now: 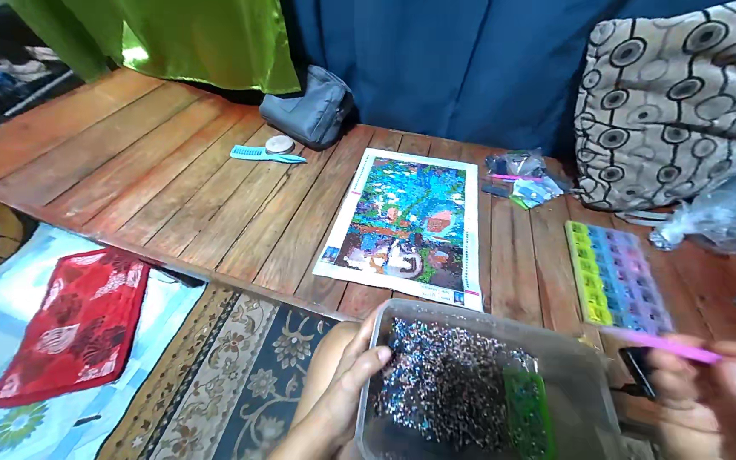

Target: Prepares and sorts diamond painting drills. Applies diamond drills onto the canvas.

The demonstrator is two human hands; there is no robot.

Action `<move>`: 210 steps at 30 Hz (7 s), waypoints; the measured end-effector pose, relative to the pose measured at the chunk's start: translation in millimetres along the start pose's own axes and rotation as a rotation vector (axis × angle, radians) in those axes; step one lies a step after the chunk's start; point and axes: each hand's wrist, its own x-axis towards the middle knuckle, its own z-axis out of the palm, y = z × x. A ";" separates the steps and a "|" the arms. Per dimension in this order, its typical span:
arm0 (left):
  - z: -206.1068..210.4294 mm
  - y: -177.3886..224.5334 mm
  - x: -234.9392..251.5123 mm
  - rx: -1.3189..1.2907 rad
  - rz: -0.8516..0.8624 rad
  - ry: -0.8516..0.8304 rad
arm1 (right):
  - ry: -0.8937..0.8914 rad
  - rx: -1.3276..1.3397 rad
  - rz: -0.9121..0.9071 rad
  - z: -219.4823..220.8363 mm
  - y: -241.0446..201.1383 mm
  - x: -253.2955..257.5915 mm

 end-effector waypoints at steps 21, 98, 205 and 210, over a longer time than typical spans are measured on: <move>-13.1 -5.2 6.1 -0.178 -0.133 -0.266 | -0.131 -0.788 -0.096 22.5 73.0 -24.8; -8.4 0.8 10.7 -0.302 -0.159 -0.347 | -0.604 -0.812 -0.263 15.0 80.3 -10.5; 6.4 2.8 14.5 -0.155 -0.134 -0.134 | -0.497 -0.934 -0.234 34.1 78.2 -30.4; 7.4 4.0 16.2 -0.168 -0.126 -0.129 | -0.504 -0.936 -0.237 34.6 78.7 -30.1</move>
